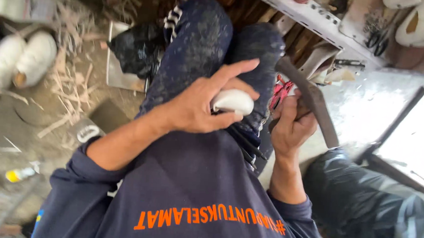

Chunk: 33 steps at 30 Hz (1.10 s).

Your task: Lasting a shoe by pulling leather over a last and hammering it into place

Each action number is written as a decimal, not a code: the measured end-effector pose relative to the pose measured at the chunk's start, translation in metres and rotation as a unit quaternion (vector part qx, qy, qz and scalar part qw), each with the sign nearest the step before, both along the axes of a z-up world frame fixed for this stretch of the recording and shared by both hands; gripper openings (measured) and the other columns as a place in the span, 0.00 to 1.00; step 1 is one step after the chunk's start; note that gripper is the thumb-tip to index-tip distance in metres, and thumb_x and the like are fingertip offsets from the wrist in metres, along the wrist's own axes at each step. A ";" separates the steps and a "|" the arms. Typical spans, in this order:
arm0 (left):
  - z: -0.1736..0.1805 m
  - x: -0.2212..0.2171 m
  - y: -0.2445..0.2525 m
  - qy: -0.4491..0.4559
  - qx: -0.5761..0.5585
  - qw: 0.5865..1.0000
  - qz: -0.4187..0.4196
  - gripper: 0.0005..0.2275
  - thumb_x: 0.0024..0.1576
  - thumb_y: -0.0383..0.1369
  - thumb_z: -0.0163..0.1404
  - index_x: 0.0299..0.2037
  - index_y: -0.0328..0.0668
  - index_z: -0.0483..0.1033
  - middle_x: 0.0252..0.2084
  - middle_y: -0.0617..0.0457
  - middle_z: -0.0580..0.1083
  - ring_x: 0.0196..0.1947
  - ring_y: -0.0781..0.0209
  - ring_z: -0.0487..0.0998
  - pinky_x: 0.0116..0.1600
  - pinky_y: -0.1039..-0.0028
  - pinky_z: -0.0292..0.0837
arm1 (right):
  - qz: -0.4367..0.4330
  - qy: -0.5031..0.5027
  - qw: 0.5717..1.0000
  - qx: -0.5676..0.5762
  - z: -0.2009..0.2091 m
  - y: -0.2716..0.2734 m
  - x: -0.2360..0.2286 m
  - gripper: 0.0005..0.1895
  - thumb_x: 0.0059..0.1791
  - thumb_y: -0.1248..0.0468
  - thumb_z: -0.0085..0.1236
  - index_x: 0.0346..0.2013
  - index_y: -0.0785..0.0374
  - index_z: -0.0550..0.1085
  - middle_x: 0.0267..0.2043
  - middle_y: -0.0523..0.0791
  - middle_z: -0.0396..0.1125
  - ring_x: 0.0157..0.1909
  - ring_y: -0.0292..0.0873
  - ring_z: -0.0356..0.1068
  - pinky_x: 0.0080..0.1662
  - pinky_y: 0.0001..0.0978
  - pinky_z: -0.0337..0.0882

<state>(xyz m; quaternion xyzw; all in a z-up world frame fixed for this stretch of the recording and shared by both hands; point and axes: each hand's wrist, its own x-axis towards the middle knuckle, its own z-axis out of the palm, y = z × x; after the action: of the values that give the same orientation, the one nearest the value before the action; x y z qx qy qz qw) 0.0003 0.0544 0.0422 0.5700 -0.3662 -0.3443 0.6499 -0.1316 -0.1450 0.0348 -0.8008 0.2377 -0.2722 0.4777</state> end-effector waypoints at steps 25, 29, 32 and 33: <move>-0.015 -0.046 -0.023 -0.111 0.015 0.993 0.026 0.37 0.66 0.31 0.55 0.78 0.41 0.40 0.59 0.47 0.79 0.52 0.55 0.80 0.60 0.70 0.74 | 0.347 0.201 0.907 -0.128 0.134 -0.048 -0.042 0.07 0.55 0.64 0.56 0.46 0.61 0.71 0.26 0.41 0.65 0.21 0.43 0.60 0.30 0.37 0.60; -0.019 -0.046 -0.025 -0.040 0.017 0.999 -0.003 0.36 0.67 0.31 0.54 0.79 0.47 0.40 0.62 0.49 0.78 0.33 0.67 0.73 0.40 0.77 0.70 | 0.457 0.166 0.854 -0.186 0.137 -0.047 -0.014 0.14 0.55 0.77 0.46 0.52 0.59 0.70 0.24 0.37 0.58 0.18 0.37 0.57 0.24 0.34 0.54; -0.018 -0.045 -0.023 -0.095 0.034 0.995 0.024 0.38 0.63 0.30 0.56 0.78 0.40 0.41 0.55 0.51 0.80 0.51 0.57 0.78 0.59 0.71 0.74 | 0.360 0.200 0.892 -0.185 0.135 -0.051 -0.029 0.07 0.56 0.65 0.56 0.47 0.63 0.70 0.28 0.43 0.63 0.24 0.45 0.60 0.33 0.38 0.59; -0.019 -0.046 -0.023 -0.090 0.038 0.995 0.029 0.38 0.63 0.30 0.56 0.78 0.40 0.41 0.55 0.51 0.80 0.51 0.57 0.78 0.59 0.71 0.74 | 0.366 0.202 0.890 -0.181 0.136 -0.047 -0.021 0.07 0.56 0.65 0.56 0.47 0.63 0.70 0.28 0.43 0.63 0.24 0.45 0.60 0.33 0.38 0.59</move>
<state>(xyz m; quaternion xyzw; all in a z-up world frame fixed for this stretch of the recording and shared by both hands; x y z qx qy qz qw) -0.0453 0.0310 0.0234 0.6331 -0.3932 -0.2868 0.6019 -0.1530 -0.1924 0.1711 -0.9414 -0.0343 0.0512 0.3316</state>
